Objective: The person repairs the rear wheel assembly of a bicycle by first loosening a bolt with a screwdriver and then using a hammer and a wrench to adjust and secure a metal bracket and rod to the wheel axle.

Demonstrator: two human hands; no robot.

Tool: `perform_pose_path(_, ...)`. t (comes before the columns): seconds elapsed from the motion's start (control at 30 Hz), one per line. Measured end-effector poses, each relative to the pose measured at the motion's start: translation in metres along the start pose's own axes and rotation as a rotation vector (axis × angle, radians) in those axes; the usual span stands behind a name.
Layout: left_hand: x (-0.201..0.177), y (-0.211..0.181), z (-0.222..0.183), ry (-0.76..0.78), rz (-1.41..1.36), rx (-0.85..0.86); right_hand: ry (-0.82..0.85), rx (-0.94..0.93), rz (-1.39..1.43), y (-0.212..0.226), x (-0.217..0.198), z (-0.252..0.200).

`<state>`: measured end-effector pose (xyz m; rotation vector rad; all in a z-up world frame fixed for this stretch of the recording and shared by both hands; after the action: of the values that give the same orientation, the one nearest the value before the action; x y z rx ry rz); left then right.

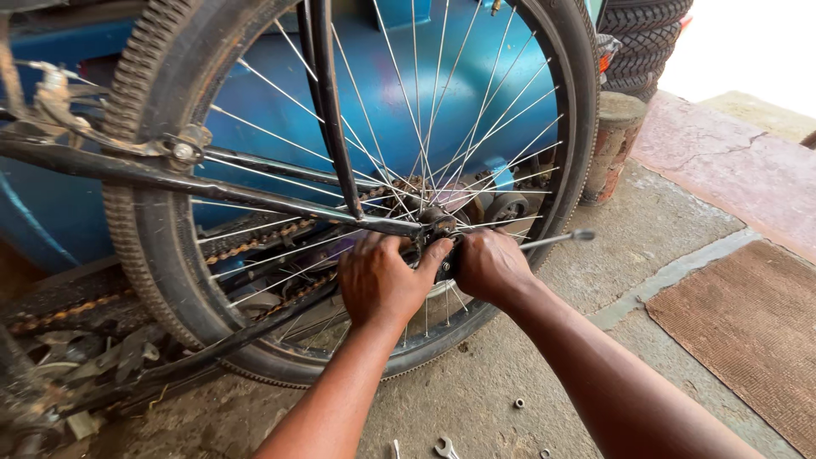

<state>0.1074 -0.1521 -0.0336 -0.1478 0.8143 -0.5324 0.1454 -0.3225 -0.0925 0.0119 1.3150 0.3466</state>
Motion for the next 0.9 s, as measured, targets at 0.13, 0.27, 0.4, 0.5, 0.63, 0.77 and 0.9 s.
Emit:
perform_pose_path(0.13,0.003,-0.002,-0.004,0.224,0.07,-0.168,-0.368,-0.195,0.069,0.022,-0.032,-0.013)
perform_pose_path(0.27,-0.006,-0.01,-0.001,0.2,0.11,-0.186,0.11,0.124,0.156,0.021,-0.034,-0.019)
perform_pose_path(0.4,-0.007,-0.013,0.004,0.241,0.142,-0.237,0.296,0.053,0.278,0.018,-0.039,-0.027)
perform_pose_path(0.5,-0.006,-0.01,0.005,0.322,0.145,-0.282,0.294,0.008,0.411,0.01,-0.039,-0.034)
perform_pose_path(0.63,-0.008,-0.011,0.006,0.316,0.103,-0.267,0.299,-0.038,0.617,-0.003,-0.032,-0.042)
perform_pose_path(0.77,-0.011,-0.01,0.01,0.312,0.102,-0.244,0.341,0.252,1.071,-0.009,-0.003,-0.045)
perform_pose_path(0.9,-0.007,-0.008,0.012,0.41,0.082,-0.32,0.202,0.285,1.326,-0.005,0.028,-0.04)
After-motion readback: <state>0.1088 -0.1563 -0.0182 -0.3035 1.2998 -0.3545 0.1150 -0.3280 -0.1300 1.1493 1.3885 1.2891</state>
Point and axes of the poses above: each hand's wrist, its own z-axis towards the middle knuckle, its own x-axis out of the palm, y = z × x, the point moved 4 cm from there along z, towards the middle knuckle
